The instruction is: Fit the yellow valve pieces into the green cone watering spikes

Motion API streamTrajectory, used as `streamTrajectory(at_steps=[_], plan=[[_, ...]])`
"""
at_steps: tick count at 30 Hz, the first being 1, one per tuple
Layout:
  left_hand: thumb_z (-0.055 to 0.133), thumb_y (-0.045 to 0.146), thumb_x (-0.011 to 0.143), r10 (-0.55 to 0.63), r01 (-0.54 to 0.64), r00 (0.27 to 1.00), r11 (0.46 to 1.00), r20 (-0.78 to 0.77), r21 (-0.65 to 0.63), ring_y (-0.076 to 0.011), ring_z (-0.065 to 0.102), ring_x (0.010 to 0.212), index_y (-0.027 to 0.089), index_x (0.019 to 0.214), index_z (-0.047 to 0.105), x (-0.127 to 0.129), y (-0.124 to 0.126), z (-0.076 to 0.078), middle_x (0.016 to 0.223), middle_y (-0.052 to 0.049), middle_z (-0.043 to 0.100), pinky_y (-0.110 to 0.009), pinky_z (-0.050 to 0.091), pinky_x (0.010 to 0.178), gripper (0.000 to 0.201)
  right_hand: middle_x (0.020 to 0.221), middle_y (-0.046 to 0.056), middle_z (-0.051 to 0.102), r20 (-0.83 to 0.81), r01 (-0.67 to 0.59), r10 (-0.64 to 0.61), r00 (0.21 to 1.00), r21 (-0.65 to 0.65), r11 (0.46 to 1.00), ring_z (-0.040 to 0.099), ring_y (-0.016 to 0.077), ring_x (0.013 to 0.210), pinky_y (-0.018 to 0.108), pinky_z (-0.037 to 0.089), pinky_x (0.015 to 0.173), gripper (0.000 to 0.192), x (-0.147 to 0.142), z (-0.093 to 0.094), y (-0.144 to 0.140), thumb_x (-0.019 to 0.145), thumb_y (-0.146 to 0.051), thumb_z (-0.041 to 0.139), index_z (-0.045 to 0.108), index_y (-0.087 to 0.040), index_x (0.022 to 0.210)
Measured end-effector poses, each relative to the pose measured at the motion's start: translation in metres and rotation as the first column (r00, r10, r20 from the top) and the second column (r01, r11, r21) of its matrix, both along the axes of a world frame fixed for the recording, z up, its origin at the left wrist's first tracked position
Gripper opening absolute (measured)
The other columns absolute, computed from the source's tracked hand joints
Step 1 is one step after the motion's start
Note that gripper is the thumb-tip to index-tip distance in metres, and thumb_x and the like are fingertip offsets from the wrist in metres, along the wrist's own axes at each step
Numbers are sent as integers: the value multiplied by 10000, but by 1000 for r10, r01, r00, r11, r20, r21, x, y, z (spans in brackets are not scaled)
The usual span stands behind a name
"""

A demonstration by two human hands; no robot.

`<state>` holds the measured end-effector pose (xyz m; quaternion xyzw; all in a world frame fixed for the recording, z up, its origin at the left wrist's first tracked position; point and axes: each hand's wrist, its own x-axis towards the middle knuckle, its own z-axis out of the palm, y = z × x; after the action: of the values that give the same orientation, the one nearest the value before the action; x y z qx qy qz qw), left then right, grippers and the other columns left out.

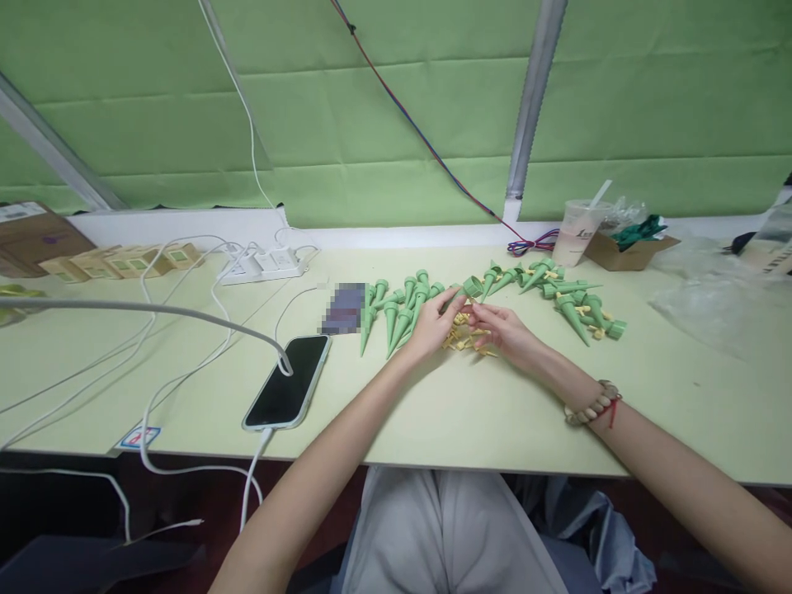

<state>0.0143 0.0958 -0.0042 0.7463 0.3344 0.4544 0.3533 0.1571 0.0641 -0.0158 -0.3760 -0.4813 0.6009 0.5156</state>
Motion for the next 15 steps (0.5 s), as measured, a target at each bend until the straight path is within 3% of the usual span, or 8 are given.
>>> streamTrajectory(at_steps=[3,5,7,9,10,11,13,15], plan=[[438,395,831,-36,36,999,999,-18,-16,-109,526,904,103,975,594,1,-1,0,995,-60,584,-191,416,792,361,771,33,596,111,96,-101,989,56,994,576,112,699,182,500,518,371,2,-2,1,625,-403,716,655,-138,877],[441,396,828,-6,6,998,1000,-56,-2,-86,516,823,113,925,596,3,-2,-1,932,-39,589,-169,400,714,337,735,39,614,273,184,-238,932,208,961,585,133,687,213,498,556,304,5,-4,2,662,-390,678,665,-127,813],[407,411,842,54,-51,994,998,-97,35,-58,462,698,115,822,572,5,-4,-3,799,-16,567,-162,353,631,340,673,38,613,417,231,-472,777,508,830,574,135,644,230,476,582,230,9,-5,4,721,-349,611,665,-125,716],[365,437,856,99,-93,988,994,-119,59,-45,380,605,113,722,507,9,-6,-4,663,-1,492,-168,298,573,378,650,36,614,414,193,-691,592,760,621,560,129,619,234,453,594,201,13,-5,6,752,-292,560,657,-135,673],[349,446,861,108,-101,987,993,-119,62,-43,349,580,114,692,471,10,-7,-3,616,4,447,-171,279,558,392,651,35,616,379,178,-753,538,821,542,558,126,610,234,449,594,177,15,-4,7,747,-271,557,654,-141,677],[342,451,862,112,-106,987,993,-111,59,-43,329,563,117,675,439,12,-8,-3,587,7,409,-173,266,549,396,654,32,618,354,182,-776,521,842,507,559,125,604,233,450,592,148,16,-3,7,732,-258,566,650,-145,688],[338,446,866,81,-78,992,996,-99,33,-43,318,543,123,669,400,13,-10,-2,562,12,368,-175,261,543,384,658,28,611,347,253,-740,577,785,565,564,123,580,224,457,565,112,16,0,7,670,-252,620,622,-141,684],[347,424,868,28,-28,996,1000,-86,-4,-43,330,543,127,685,391,11,-9,-1,571,14,369,-174,270,549,351,679,24,600,355,317,-590,725,588,744,562,119,547,219,462,521,189,14,3,6,614,-283,675,585,-136,691]])
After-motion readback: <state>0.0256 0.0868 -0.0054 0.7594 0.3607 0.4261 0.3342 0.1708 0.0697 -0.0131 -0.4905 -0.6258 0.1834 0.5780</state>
